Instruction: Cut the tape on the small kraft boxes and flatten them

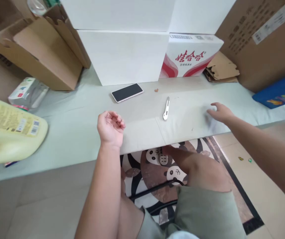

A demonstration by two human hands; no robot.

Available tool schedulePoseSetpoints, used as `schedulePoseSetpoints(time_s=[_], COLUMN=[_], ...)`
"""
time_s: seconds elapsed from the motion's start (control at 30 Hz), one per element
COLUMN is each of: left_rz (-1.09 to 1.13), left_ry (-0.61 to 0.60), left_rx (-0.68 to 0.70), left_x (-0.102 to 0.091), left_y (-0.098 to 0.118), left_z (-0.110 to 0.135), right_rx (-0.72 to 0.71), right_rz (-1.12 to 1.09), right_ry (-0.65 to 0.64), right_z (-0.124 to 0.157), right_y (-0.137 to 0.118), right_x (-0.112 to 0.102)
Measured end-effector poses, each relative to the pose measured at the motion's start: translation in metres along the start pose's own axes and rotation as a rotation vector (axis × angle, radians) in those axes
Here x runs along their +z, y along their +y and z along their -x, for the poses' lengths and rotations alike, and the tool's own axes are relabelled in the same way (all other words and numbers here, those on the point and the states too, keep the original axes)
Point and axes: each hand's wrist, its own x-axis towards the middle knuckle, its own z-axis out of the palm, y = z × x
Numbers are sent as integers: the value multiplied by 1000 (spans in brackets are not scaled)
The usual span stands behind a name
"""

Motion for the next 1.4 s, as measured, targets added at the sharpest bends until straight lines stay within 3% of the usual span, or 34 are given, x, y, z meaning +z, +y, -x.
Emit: schedulePoseSetpoints(time_s=[0.13,0.23,0.43,0.57,0.7,0.8,0.93,1.1,1.2,1.4], left_rz=[90,164,264,313,305,313,324,356,319,103], left_ry=[46,69,98,103,85,98,113,140,193,490], left_rx=[20,38,47,47,88,84,97,83,125,585], left_x=[-8,-19,-45,-54,-60,-67,-76,-75,-72,-77], left_y=[16,30,57,64,64,67,76,81,75,71], left_z=[8,13,20,20,16,15,17,19,19,18], right_rx=[-78,-277,-870,-1125,-1214,-1069,-861,-816,-882,-813], right_rz=[52,69,-30,-60,-119,-43,73,40,-44,-314], right_ry=[-79,-102,-82,-101,-67,-49,-9,62,74,7], right_z=[-8,-7,18,42,61,67,61,44,49,115], right_y=[-69,-144,-330,-463,-569,-612,-622,-581,-527,-359], right_x=[-8,0,41,62,60,47,34,29,22,-3])
